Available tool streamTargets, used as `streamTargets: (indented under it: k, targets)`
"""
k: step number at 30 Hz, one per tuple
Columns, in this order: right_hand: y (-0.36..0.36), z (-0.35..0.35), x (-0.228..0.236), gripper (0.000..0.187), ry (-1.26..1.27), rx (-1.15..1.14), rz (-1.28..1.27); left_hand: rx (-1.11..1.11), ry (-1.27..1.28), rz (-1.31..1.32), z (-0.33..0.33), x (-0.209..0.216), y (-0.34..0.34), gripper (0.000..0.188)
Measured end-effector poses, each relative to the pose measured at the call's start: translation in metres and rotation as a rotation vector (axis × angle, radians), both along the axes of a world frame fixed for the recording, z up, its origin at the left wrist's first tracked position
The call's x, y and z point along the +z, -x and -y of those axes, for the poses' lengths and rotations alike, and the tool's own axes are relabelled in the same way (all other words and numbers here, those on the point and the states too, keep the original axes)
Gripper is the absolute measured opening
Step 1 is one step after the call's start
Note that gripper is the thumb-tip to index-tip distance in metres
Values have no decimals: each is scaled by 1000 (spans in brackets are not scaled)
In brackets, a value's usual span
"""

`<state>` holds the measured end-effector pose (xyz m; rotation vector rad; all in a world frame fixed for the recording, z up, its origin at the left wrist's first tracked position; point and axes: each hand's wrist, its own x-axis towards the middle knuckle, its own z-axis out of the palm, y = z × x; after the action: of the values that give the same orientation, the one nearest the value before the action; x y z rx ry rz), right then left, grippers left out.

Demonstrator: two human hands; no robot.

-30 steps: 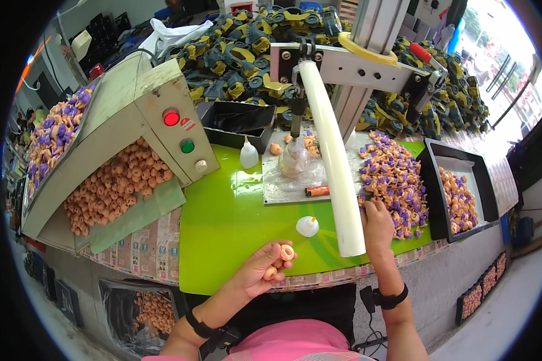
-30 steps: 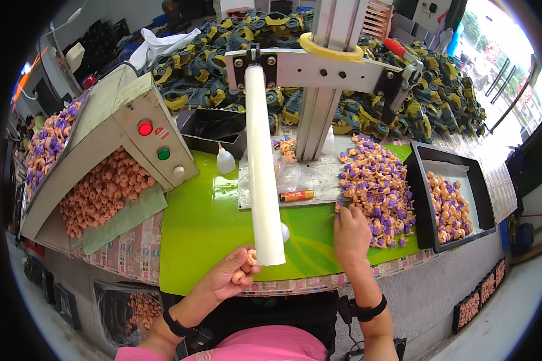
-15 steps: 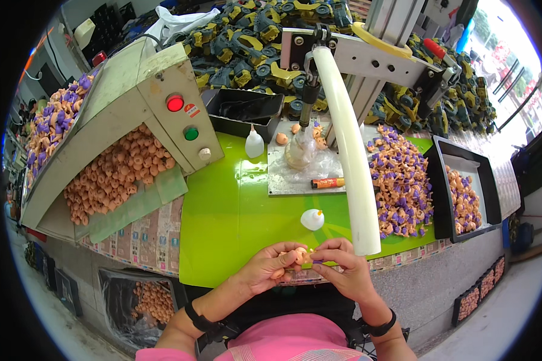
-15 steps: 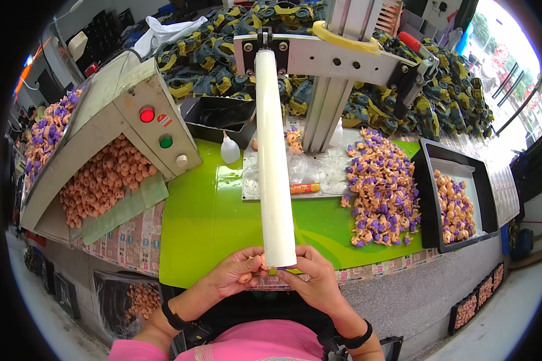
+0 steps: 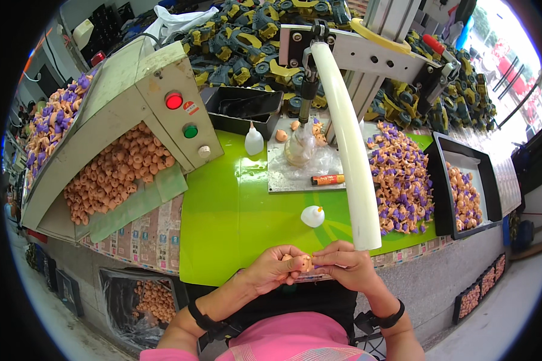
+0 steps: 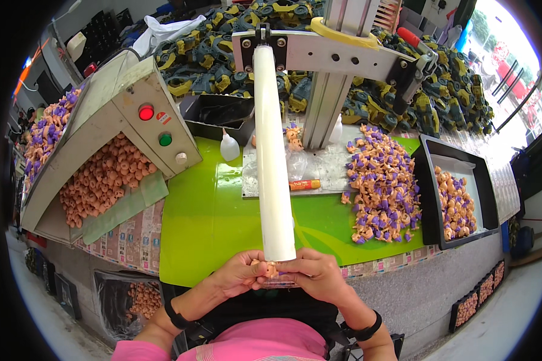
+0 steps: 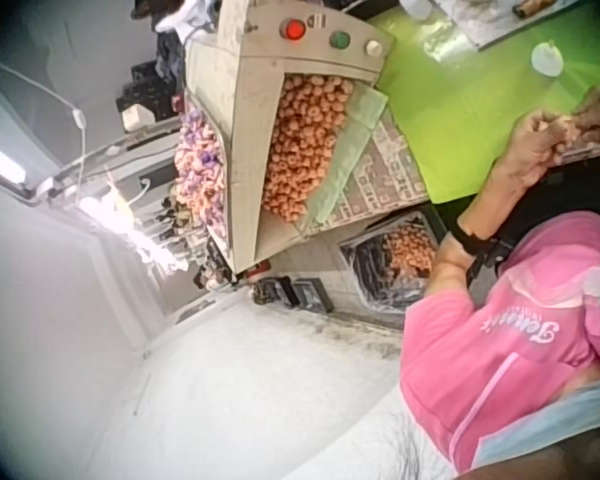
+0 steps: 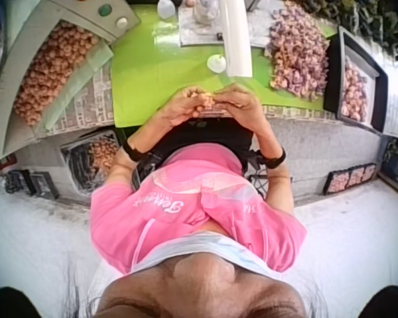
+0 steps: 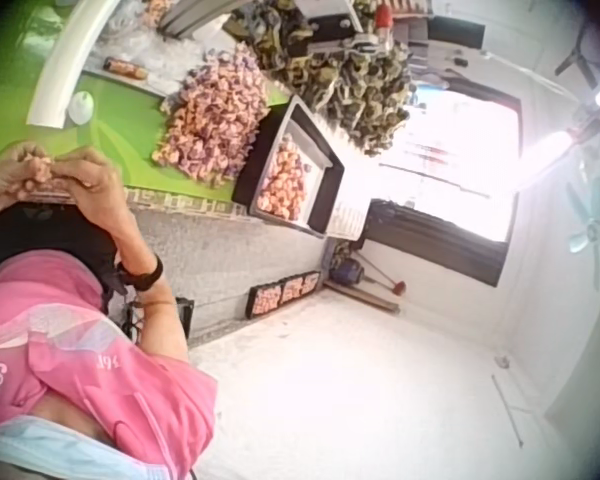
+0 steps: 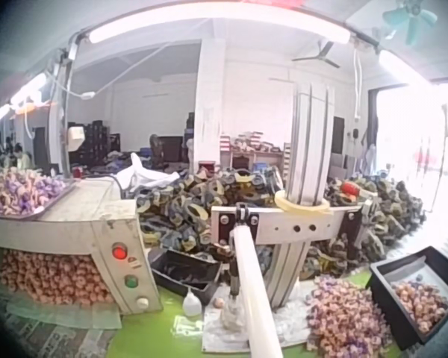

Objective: Applying adhesive to small plastic toy components and assembling them.

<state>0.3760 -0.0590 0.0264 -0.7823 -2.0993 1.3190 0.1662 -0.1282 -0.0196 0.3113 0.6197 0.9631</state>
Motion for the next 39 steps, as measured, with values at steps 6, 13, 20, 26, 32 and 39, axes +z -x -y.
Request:
streamTargets:
  k: [6, 13, 20, 26, 32, 39]
  targets:
    - [0, 0, -2, 29, -138, -8, -5, 20, 10, -66, 1, 6, -2, 21]
    - [11, -32, 45, 27, -504, -49, 51, 32, 16, -3, -4, 21, 10, 21]
    - [78, -93, 169, 35, -1063, 126, -298, 138, 59, -62, -2, 23, 35, 23]
    - [102, -140, 250, 56, -1088, -35, -222, 168, 36, -29, 5, 26, 44, 28]
    - [102, -184, 186, 34, -952, -236, -343, 239, 40, -57, 12, 29, 58, 25]
    - [58, -153, 67, 20, -591, -4, 372, 330, 34, -97, 10, 35, 78, 28]
